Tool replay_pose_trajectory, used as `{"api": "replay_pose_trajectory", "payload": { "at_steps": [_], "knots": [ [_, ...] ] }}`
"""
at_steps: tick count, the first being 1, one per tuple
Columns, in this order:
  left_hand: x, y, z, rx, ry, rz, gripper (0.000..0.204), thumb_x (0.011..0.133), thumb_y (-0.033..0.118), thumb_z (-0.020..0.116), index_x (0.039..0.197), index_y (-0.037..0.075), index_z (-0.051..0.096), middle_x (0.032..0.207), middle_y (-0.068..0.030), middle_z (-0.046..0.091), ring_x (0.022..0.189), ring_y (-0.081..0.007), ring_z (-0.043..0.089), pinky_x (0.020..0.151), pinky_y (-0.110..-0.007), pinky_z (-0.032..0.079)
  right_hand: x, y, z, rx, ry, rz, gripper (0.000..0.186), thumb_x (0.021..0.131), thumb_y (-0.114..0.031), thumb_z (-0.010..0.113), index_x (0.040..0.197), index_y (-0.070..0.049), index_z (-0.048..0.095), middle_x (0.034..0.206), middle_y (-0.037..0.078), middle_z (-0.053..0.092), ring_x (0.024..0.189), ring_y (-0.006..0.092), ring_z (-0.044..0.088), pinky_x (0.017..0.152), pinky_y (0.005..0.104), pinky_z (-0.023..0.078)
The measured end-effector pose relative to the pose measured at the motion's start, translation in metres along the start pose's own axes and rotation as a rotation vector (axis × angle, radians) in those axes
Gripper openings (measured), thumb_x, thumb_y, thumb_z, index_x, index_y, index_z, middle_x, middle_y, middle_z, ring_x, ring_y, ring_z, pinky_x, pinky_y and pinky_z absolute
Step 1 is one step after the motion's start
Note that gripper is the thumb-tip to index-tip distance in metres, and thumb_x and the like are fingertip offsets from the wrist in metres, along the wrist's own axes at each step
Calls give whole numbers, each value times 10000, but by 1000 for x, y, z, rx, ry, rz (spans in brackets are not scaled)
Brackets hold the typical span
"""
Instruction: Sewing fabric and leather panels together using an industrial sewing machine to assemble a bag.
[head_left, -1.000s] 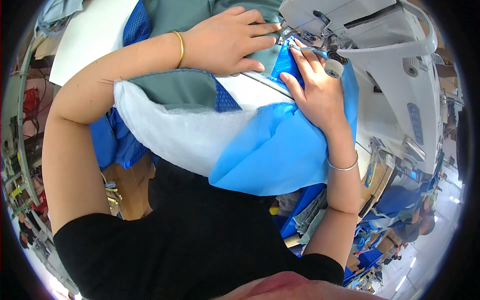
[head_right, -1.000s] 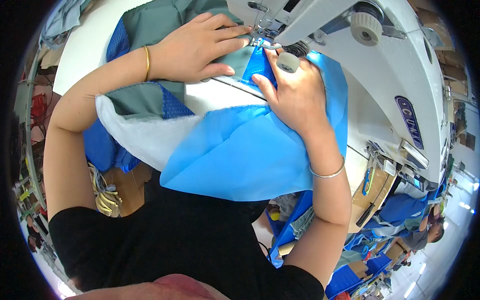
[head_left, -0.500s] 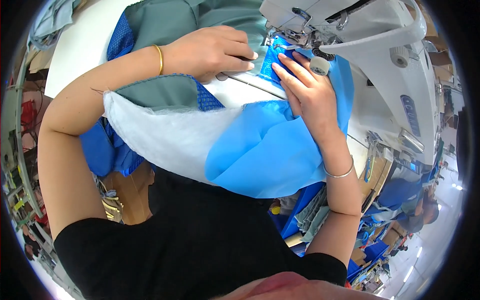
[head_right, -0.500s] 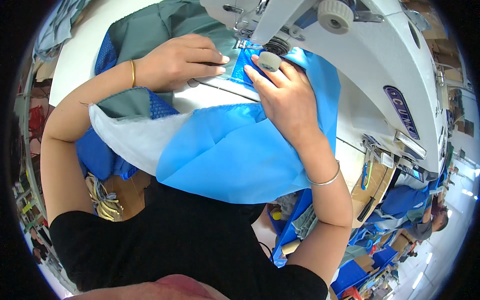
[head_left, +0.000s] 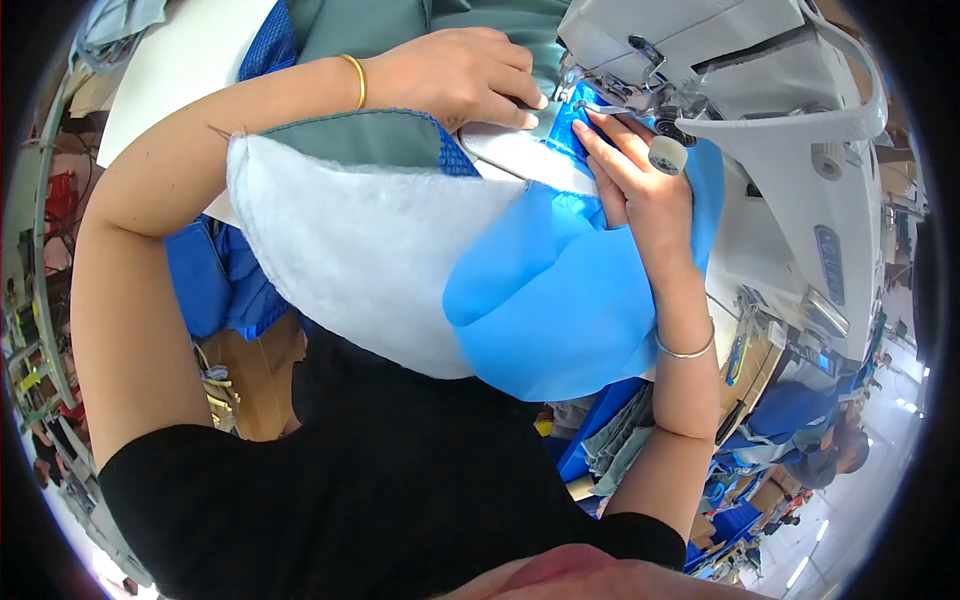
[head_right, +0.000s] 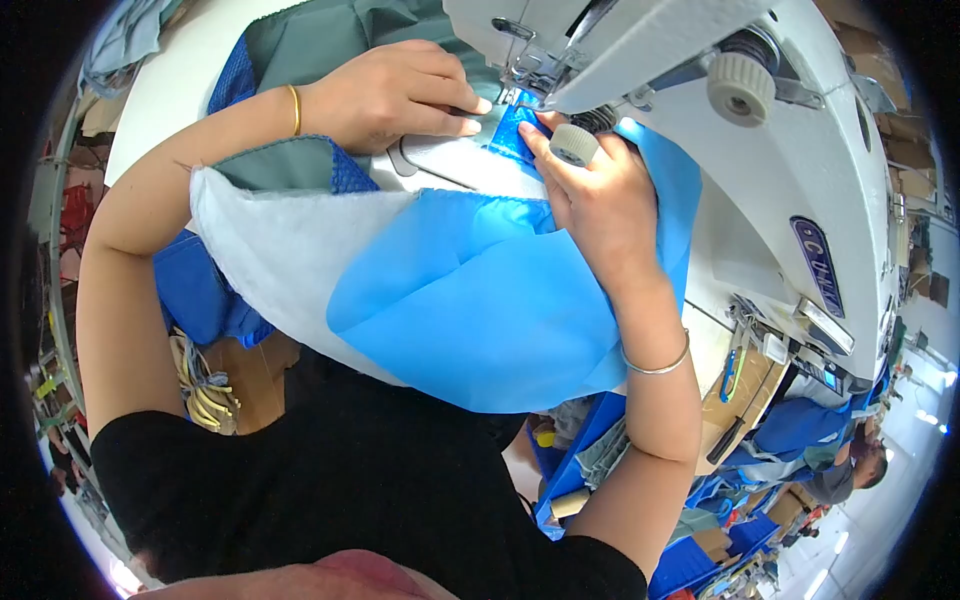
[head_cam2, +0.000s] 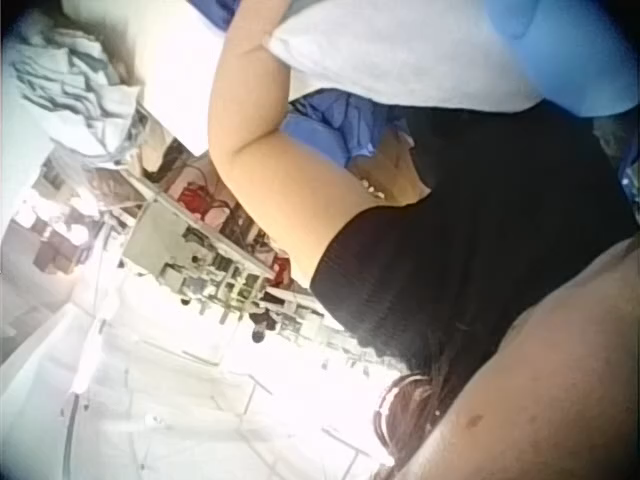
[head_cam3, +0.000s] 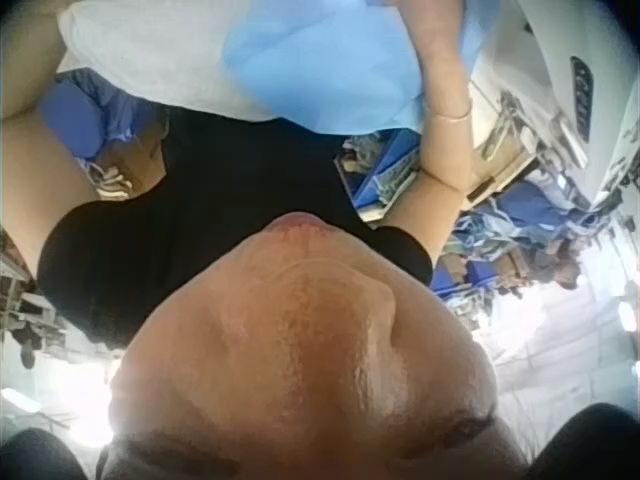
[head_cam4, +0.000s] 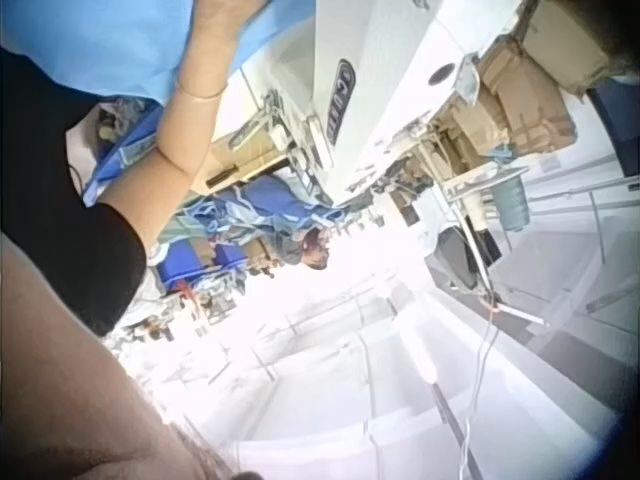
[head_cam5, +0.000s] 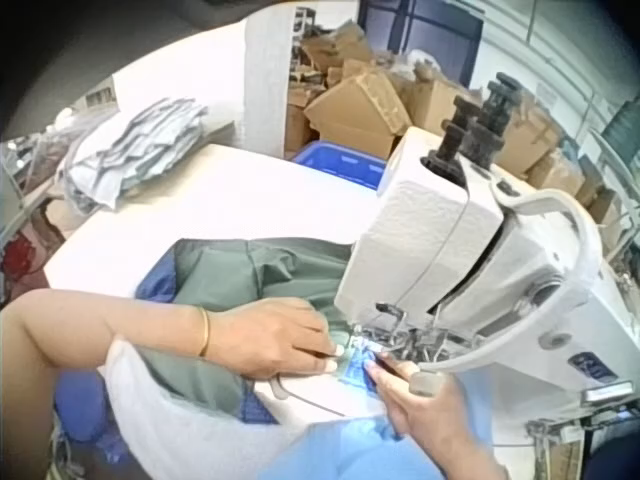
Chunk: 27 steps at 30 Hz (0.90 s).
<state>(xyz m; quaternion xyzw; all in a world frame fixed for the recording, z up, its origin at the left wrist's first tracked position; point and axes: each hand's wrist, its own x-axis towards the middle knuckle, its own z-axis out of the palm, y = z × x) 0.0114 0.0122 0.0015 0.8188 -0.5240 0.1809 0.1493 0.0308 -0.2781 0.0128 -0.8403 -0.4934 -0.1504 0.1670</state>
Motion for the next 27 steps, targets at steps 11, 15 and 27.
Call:
{"api": "replay_pose_trajectory", "payload": {
  "at_steps": [11, 15, 27],
  "knots": [
    [6, -11, -2, 17, 27, 5, 264, 779, 78, 715, 1042, 50, 723, 1214, -108, 686, 1030, -307, 638, 855, -426, 525, -1, 18, 5, 29, 10, -87, 476, 766, -62, 690, 1177, -292, 758, 1004, 4, 724, 742, 200, 576, 730, 345, 488],
    [2, -12, -1, 35, 29, 34, 267, 770, 89, 710, 1032, 39, 715, 1215, -112, 686, 1032, -305, 634, 844, -435, 522, -1, 19, 10, 71, 19, -81, 494, 756, -40, 682, 1168, -300, 759, 1235, -75, 722, 815, 176, 607, 775, 317, 494],
    [2, -26, 4, 49, 60, 86, 273, 777, 98, 689, 1043, 57, 735, 1181, -55, 711, 1015, -279, 651, 821, -406, 523, 1, 21, 4, 134, -76, -22, 463, 769, 57, 662, 1170, -148, 770, 1112, 75, 746, 880, 205, 693, 826, 295, 532]
  ]
}}
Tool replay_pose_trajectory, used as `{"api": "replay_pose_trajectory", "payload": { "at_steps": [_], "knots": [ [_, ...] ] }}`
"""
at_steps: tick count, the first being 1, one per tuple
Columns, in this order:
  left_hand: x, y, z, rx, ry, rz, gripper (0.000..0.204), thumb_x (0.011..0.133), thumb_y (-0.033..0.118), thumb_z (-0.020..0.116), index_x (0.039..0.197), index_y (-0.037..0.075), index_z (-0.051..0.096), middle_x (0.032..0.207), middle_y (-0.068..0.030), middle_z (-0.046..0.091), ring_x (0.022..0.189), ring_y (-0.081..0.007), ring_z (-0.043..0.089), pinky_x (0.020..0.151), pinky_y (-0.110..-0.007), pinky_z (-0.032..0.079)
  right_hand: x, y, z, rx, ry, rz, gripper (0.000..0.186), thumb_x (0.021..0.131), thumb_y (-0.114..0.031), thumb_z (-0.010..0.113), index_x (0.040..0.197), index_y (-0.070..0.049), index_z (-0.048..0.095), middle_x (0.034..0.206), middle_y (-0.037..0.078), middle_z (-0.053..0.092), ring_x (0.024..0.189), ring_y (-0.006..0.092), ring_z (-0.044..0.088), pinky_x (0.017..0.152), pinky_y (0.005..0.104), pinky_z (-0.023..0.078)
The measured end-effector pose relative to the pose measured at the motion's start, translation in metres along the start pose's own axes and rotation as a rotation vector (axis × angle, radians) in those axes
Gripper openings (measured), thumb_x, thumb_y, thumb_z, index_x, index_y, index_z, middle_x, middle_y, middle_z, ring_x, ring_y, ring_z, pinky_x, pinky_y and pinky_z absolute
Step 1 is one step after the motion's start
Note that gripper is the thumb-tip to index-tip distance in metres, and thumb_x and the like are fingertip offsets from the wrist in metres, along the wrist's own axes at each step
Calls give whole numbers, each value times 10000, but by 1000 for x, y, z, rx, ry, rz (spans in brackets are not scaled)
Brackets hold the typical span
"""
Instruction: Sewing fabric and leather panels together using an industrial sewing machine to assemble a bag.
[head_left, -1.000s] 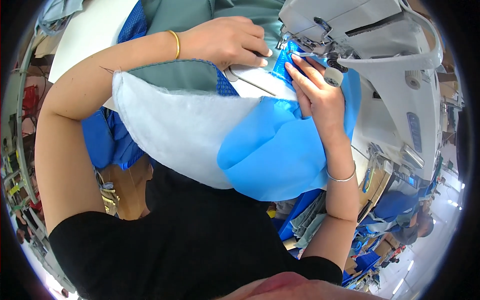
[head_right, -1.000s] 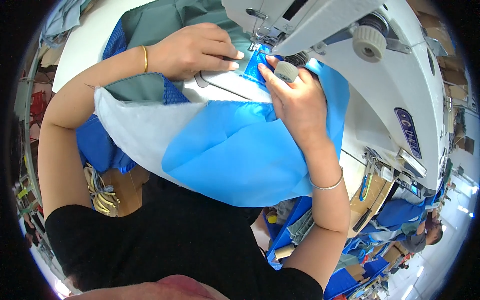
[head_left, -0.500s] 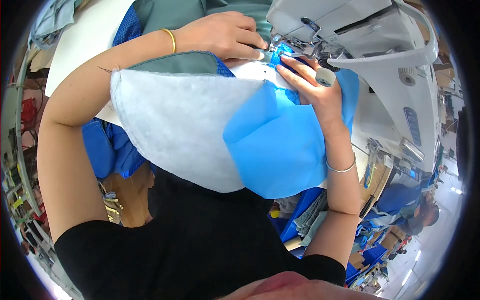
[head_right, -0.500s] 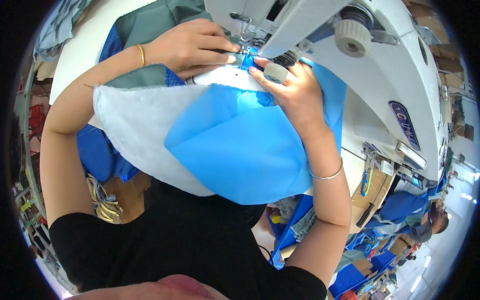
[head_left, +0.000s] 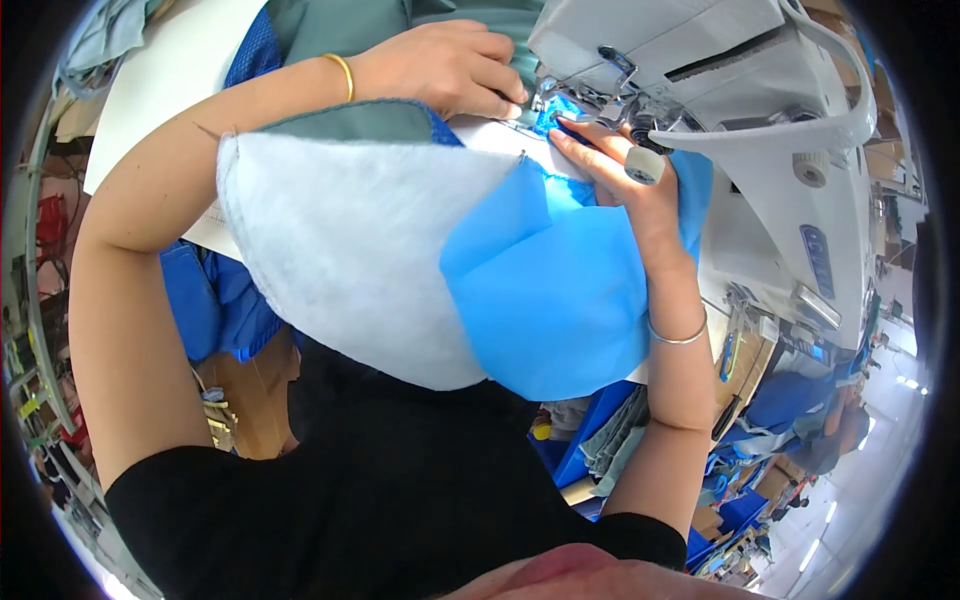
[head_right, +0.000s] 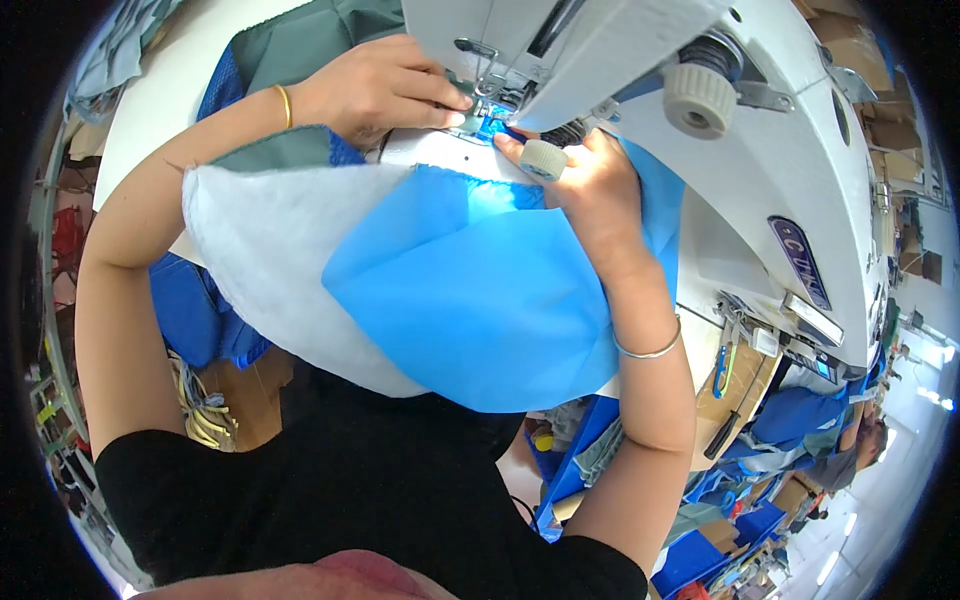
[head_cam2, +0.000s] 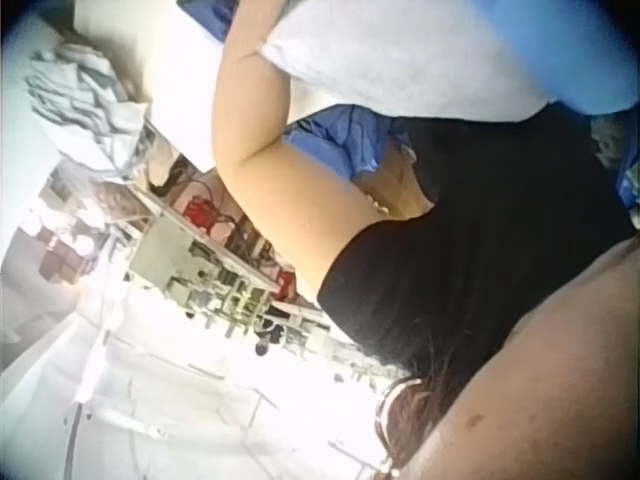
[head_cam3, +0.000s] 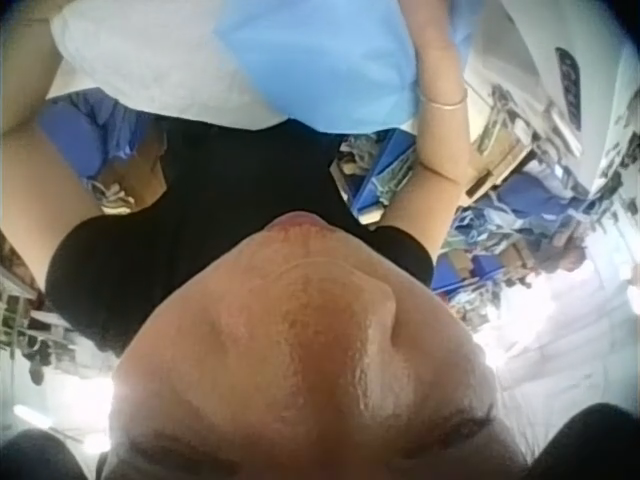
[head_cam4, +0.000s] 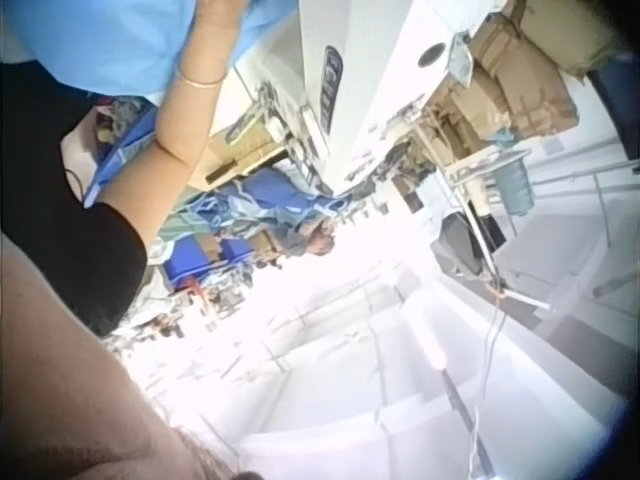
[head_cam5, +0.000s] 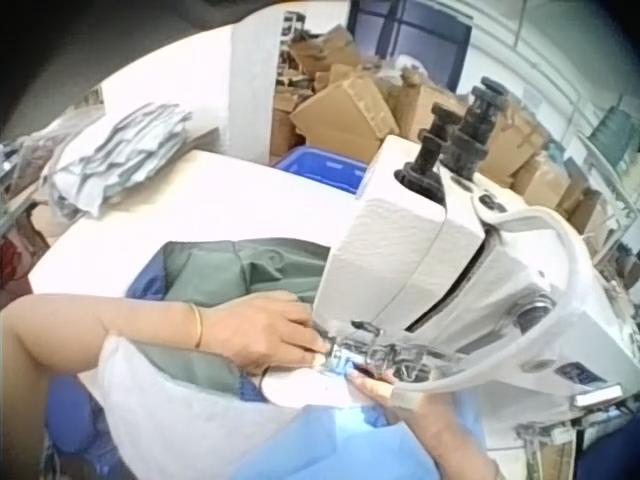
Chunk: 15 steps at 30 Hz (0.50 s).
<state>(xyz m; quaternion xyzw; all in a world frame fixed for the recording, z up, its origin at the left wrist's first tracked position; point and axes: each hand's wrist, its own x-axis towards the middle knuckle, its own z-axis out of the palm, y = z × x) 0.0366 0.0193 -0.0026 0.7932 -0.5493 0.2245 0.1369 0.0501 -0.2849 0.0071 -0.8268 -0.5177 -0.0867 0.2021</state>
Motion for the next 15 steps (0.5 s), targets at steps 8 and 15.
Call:
{"api": "replay_pose_trajectory", "payload": {
  "at_steps": [8, 15],
  "knots": [
    [-10, -23, 16, 125, -78, -74, 365, 754, 106, 741, 1113, 165, 763, 1204, 5, 718, 1100, -242, 653, 940, -411, 529, 0, 24, 6, -124, -7, 60, 147, 639, -30, 740, 745, -131, 762, 596, 85, 595, 601, 267, 574, 562, 404, 476],
    [-13, -25, 20, 103, -15, -108, 375, 775, 83, 739, 1141, 158, 767, 1175, -1, 729, 1100, -274, 652, 957, -420, 526, -8, 40, 14, -134, -30, 70, 233, 751, -41, 694, 942, -172, 720, 767, 74, 665, 642, 208, 591, 598, 331, 473]
  ]
}}
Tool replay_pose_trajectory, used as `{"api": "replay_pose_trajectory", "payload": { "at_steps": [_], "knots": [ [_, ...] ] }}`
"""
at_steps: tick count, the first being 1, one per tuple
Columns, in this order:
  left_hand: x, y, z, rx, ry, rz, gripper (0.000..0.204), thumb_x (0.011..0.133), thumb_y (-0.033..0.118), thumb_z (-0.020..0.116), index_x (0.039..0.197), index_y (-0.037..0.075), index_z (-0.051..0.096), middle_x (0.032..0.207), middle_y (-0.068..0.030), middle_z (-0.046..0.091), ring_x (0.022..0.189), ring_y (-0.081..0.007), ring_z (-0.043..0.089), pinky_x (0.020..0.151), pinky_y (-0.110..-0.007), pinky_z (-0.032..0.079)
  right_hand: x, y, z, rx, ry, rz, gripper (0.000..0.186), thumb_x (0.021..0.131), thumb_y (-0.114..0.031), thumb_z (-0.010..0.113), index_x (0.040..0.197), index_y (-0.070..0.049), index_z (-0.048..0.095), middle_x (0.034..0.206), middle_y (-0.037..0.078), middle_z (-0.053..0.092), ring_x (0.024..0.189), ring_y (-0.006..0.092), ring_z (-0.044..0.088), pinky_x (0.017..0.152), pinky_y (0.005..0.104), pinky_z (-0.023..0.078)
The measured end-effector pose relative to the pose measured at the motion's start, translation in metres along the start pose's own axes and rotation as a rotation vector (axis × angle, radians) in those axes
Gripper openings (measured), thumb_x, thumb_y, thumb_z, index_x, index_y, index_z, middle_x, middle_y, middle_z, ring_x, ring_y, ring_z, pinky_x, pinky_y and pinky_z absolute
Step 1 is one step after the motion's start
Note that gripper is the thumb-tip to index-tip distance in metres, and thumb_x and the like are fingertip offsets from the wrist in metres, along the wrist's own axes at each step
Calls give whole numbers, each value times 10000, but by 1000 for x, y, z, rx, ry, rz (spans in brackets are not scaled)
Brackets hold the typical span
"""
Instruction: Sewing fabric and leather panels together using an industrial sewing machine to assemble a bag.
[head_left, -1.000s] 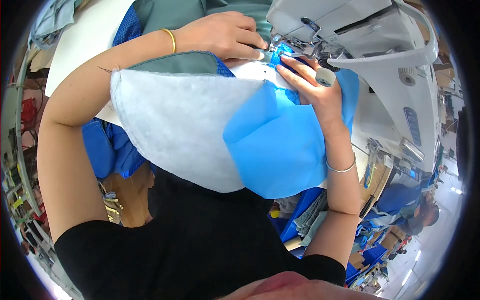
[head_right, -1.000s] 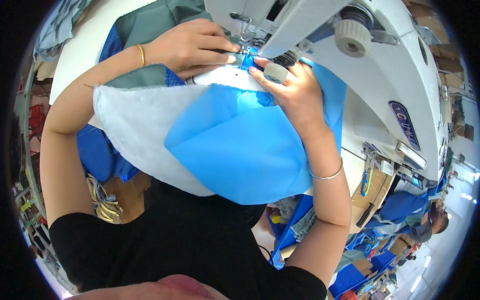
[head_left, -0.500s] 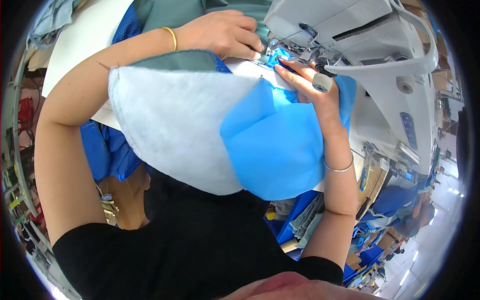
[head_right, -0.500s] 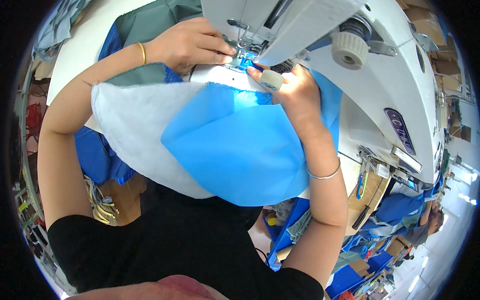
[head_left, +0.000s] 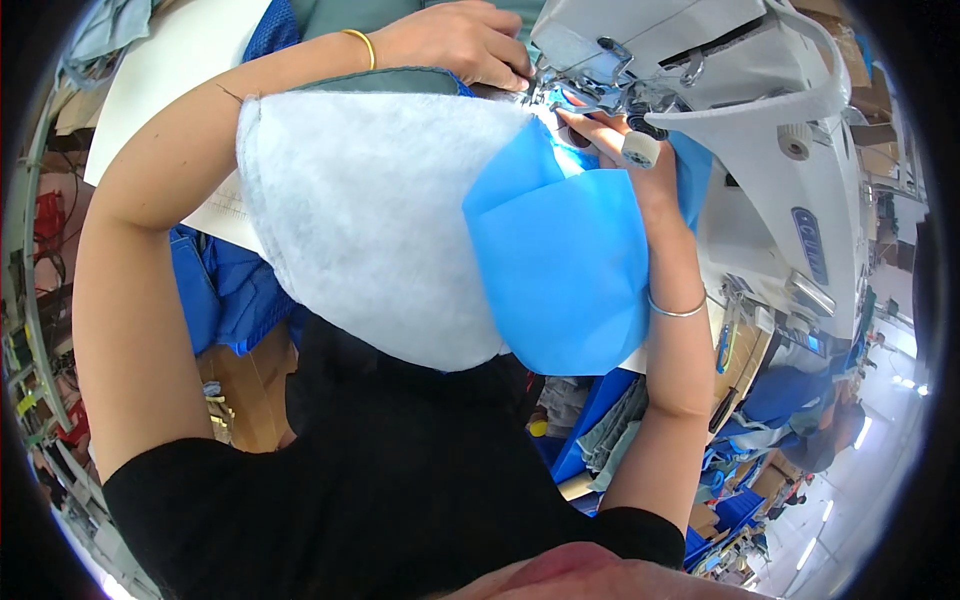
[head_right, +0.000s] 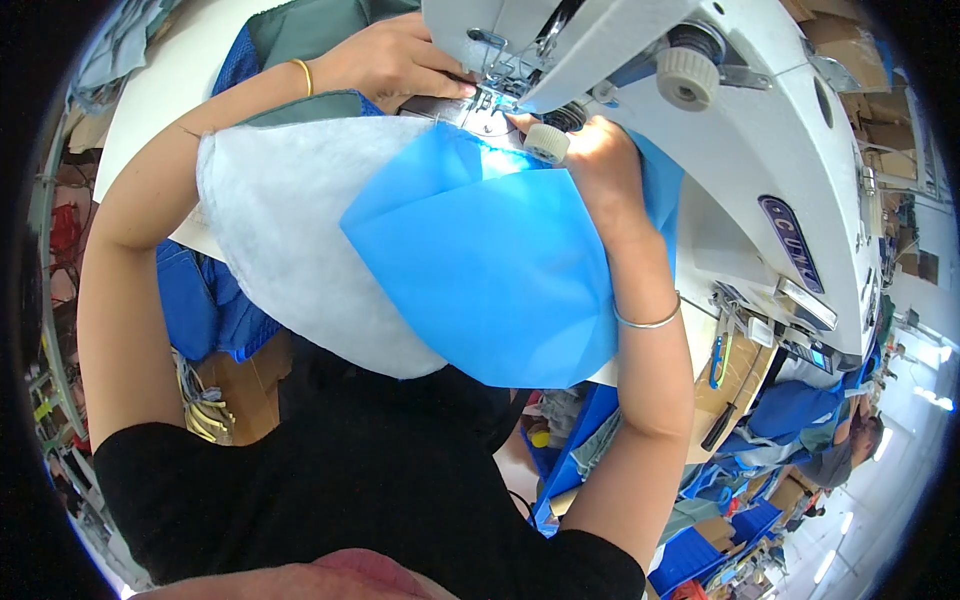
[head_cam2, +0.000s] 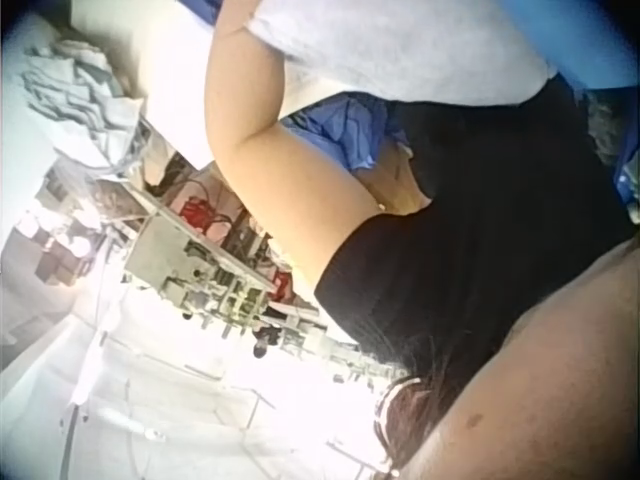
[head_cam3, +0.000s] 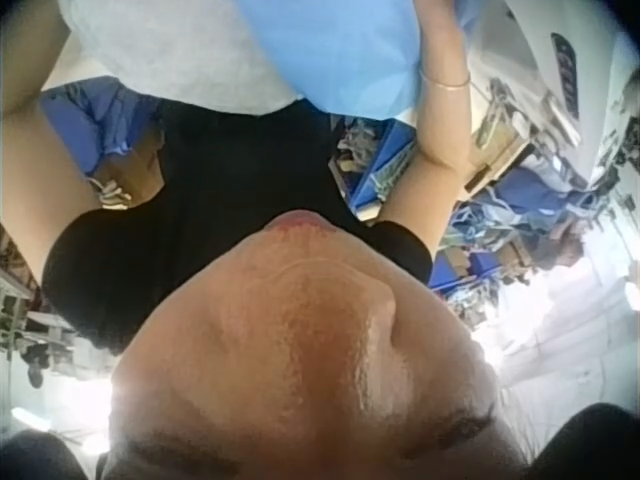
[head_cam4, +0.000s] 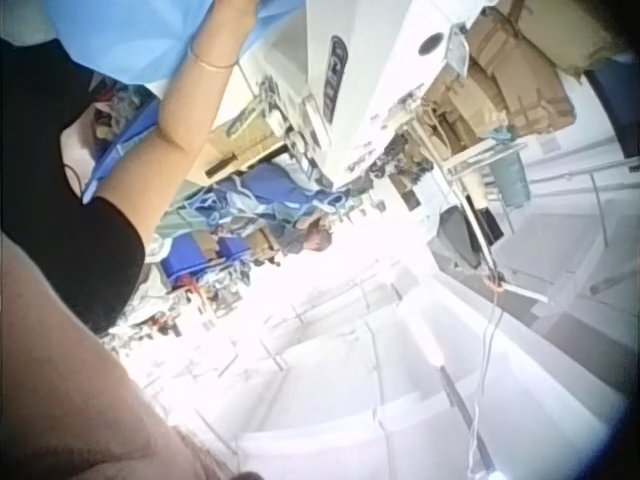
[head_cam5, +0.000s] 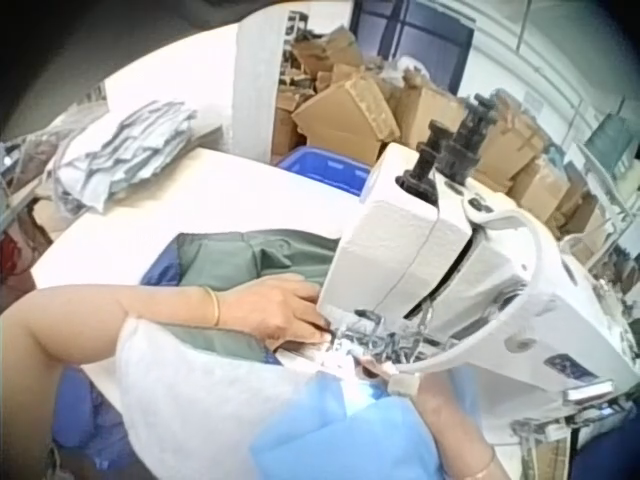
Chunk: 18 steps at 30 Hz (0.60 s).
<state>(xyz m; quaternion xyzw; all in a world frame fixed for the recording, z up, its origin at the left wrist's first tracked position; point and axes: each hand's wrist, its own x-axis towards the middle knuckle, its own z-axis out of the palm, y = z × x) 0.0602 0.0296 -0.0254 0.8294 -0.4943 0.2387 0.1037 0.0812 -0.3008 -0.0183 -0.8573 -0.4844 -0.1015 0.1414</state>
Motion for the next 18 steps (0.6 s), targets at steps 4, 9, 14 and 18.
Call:
{"api": "replay_pose_trajectory", "payload": {
  "at_steps": [4, 9, 14, 18],
  "knots": [
    [5, 1, -6, 7, 26, 68, 345, 775, 67, 745, 1111, 141, 762, 1167, -35, 719, 1118, -306, 632, 960, -429, 519, 8, -18, -12, 113, 19, 5, 178, 676, -67, 728, 854, -79, 744, 668, 132, 621, 662, 310, 621, 632, 426, 517],
    [-6, -13, 9, 165, 99, -4, 344, 763, 87, 734, 1097, 22, 680, 1113, -124, 654, 1057, -340, 600, 959, -443, 485, 5, -15, -8, 211, 109, 83, 377, 710, -31, 690, 1068, -127, 753, 790, 129, 641, 782, 320, 629, 674, 425, 527],
    [-2, 3, 14, 176, 38, 71, 619, 706, 151, 782, 1280, 3, 603, 1256, -146, 628, 1226, -349, 567, 1105, -479, 426, 8, -29, -40, 298, -283, 320, 207, 947, -69, 641, 1122, -48, 749, 1002, 83, 725, 830, 110, 646, 746, 280, 507],
    [-8, 58, -18, 70, -188, -21, 730, 797, 285, 760, 1436, 39, 504, 1508, -165, 486, 1396, -350, 467, 1169, -510, 360, -33, -39, -32, -14, -135, -199, 665, 694, -16, 676, 1343, -155, 636, 1420, 27, 607, 1294, 270, 573, 1064, 379, 492]
  ]
}}
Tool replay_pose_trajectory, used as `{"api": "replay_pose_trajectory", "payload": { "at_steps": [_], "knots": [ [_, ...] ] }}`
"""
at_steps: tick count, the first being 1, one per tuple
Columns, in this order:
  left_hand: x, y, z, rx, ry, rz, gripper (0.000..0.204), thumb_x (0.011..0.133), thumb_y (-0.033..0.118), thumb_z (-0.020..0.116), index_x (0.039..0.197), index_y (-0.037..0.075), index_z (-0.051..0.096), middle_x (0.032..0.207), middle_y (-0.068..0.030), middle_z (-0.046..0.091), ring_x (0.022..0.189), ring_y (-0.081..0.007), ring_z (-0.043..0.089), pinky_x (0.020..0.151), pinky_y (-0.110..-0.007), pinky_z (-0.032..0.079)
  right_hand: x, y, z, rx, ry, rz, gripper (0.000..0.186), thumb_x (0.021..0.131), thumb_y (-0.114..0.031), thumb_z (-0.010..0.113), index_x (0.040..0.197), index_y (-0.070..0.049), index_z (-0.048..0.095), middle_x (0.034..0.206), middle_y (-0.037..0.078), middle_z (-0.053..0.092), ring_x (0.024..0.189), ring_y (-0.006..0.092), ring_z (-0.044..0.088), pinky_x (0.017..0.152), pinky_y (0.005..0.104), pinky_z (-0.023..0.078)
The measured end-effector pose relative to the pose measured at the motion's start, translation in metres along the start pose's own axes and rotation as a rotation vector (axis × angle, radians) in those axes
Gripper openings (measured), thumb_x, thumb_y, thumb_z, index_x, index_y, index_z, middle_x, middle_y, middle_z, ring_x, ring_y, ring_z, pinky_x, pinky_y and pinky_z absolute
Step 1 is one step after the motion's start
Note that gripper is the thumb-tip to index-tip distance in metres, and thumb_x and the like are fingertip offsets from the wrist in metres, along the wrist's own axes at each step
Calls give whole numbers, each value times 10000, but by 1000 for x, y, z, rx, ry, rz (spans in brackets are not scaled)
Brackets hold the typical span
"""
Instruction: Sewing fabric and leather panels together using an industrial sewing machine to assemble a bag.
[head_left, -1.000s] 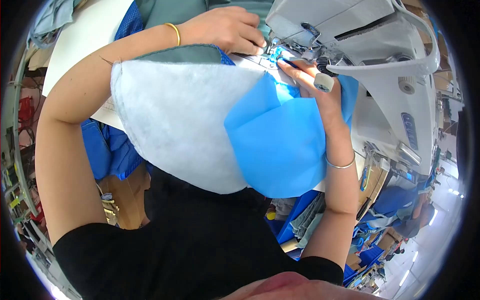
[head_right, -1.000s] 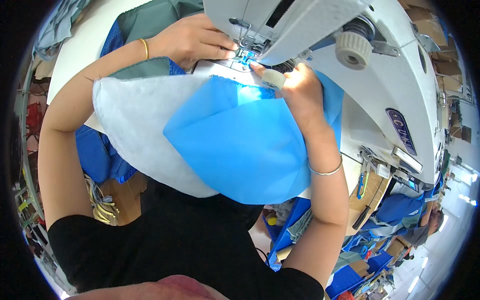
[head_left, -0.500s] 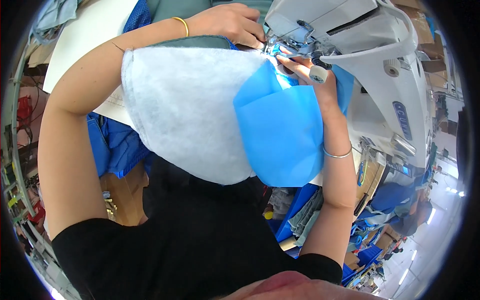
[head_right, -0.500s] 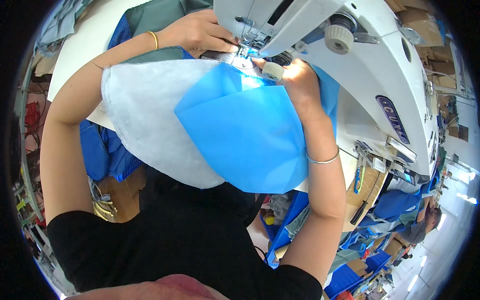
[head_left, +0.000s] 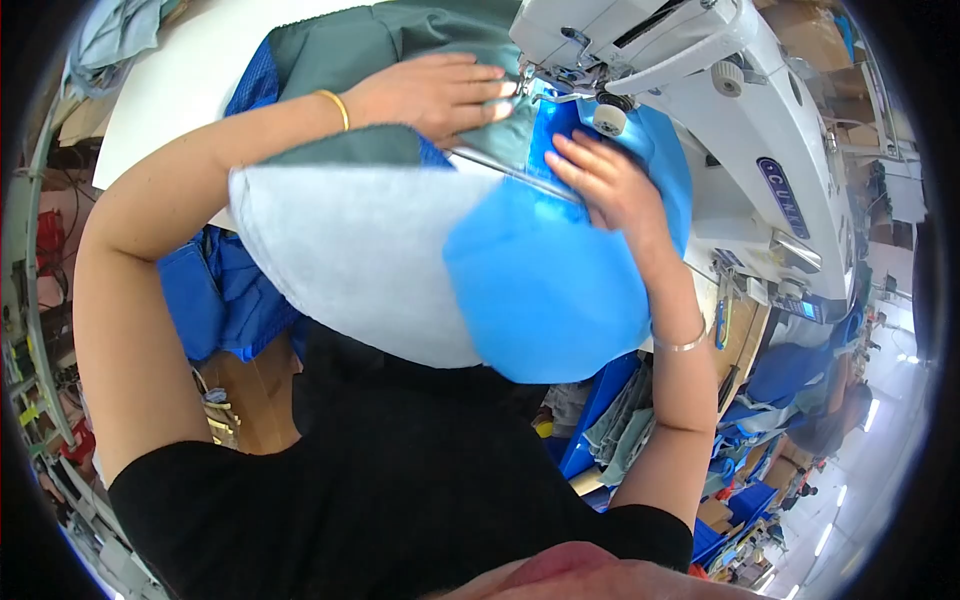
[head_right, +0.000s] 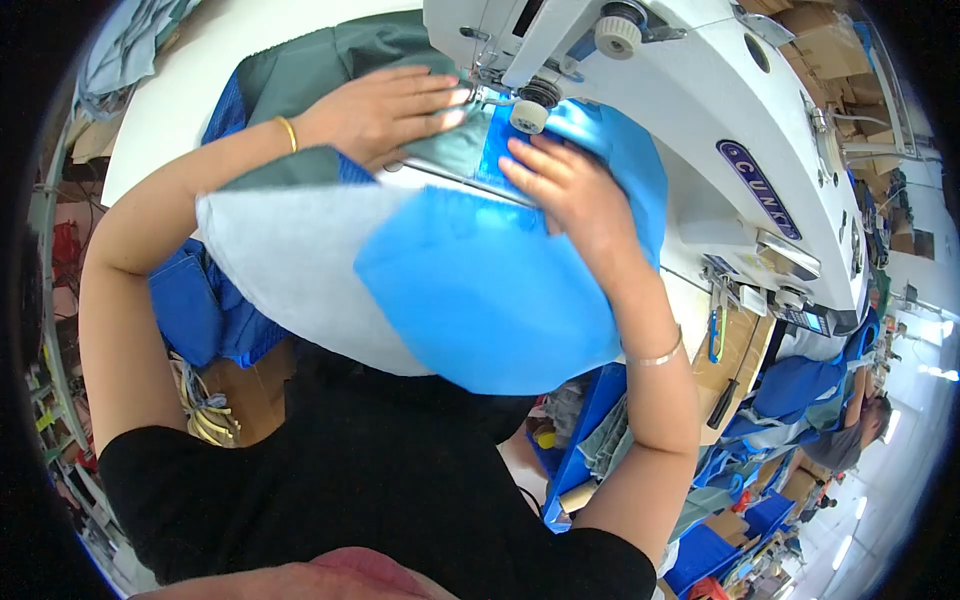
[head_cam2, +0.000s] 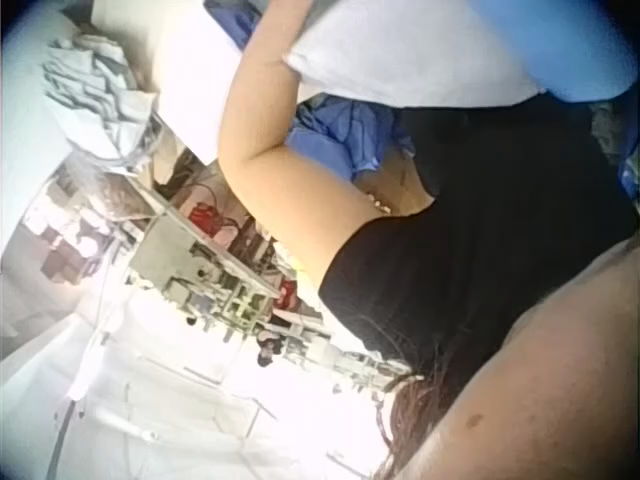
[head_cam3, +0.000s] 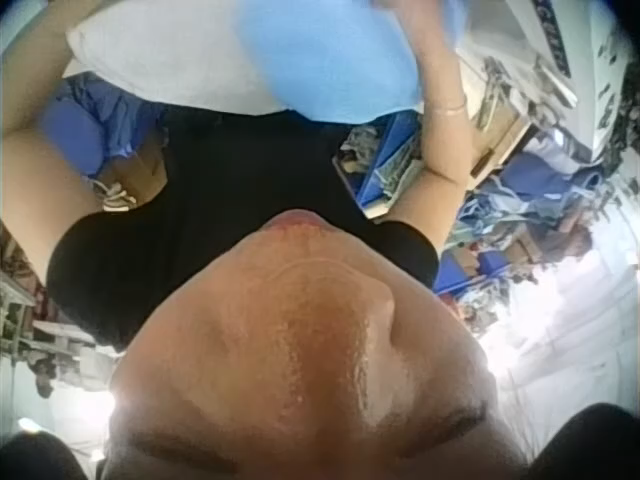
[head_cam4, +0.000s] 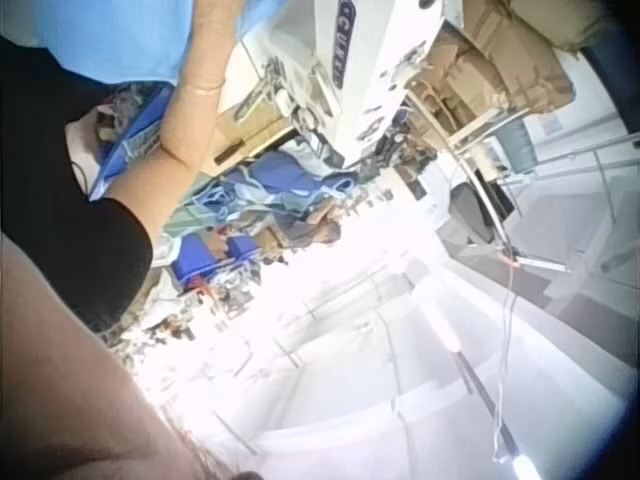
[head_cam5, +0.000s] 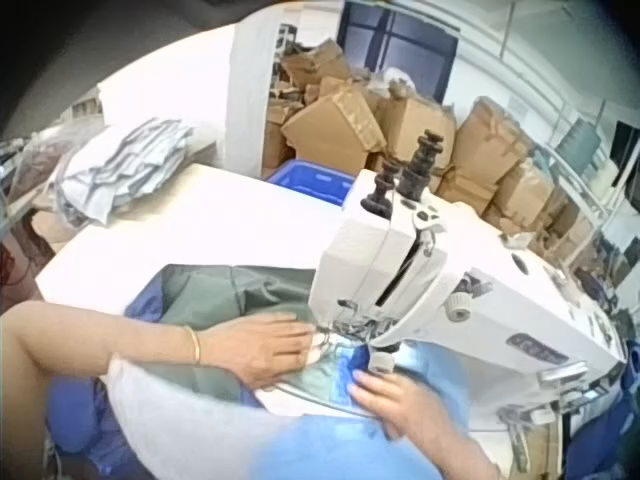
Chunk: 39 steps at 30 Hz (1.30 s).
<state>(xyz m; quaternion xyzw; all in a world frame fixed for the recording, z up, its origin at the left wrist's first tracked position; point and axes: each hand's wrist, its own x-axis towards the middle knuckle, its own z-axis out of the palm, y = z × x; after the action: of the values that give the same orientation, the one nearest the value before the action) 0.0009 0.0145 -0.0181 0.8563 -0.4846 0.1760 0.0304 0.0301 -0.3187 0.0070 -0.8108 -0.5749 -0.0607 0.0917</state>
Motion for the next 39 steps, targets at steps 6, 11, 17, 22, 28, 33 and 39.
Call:
{"api": "replay_pose_trajectory", "payload": {
  "at_steps": [6, 11, 17, 22, 28, 33, 39],
  "knots": [
    [-3, 77, -61, -224, -126, -68, 808, 875, 619, 625, 1387, 1, 537, 1466, -195, 518, 1337, -374, 507, 1103, -524, 398, -30, -85, -45, 125, -91, 115, 414, 849, -82, 642, 1258, -136, 684, 1358, 52, 645, 1285, 279, 587, 1087, 459, 464],
    [15, 87, -80, -423, -395, -216, 529, 867, 342, 722, 1260, 13, 598, 1163, -167, 622, 1072, -317, 602, 855, -391, 527, -18, -106, -60, 145, -39, 154, 364, 836, -156, 731, 1191, -81, 698, 1224, 71, 684, 1111, 253, 658, 897, 395, 547],
    [22, 75, -46, -113, -12, -225, 602, 862, 335, 723, 1355, 37, 551, 1300, -148, 570, 1110, -326, 558, 988, -425, 488, 16, -75, -38, -299, 144, 275, 343, 820, -213, 731, 1131, -72, 705, 1168, 70, 677, 1137, 250, 616, 852, 366, 542],
    [22, 83, -67, -210, -351, -391, 704, 879, 463, 702, 1395, 20, 520, 1375, -167, 539, 1217, -347, 518, 1047, -448, 450, 18, -56, -29, -300, 71, 183, 402, 839, -181, 716, 1212, -35, 679, 1237, 92, 665, 1191, 276, 594, 993, 393, 488],
    [17, 70, -48, -140, -77, -319, 763, 812, 508, 747, 1328, -14, 535, 1427, -211, 515, 1293, -367, 490, 1082, -465, 418, 28, -32, -13, -63, 94, 157, 467, 884, -198, 702, 1318, -45, 627, 1358, 119, 626, 1239, 343, 572, 1054, 435, 456],
    [20, 73, -65, -158, -240, -331, 948, 714, 606, 789, 1348, -47, 522, 1459, -235, 485, 1333, -390, 463, 1099, -462, 401, 27, -42, -21, -87, 47, 90, 482, 879, -228, 714, 1313, -37, 624, 1333, 119, 634, 1194, 337, 588, 1021, 437, 479],
    [19, 65, -52, -86, -143, -351, 1055, 652, 695, 787, 1364, -37, 520, 1463, -226, 488, 1351, -381, 444, 1120, -468, 370, 35, -42, -20, -164, 212, 125, 564, 881, -250, 716, 1398, -83, 563, 1008, 61, 687, 953, 294, 621, 909, 421, 506]
  ]
}}
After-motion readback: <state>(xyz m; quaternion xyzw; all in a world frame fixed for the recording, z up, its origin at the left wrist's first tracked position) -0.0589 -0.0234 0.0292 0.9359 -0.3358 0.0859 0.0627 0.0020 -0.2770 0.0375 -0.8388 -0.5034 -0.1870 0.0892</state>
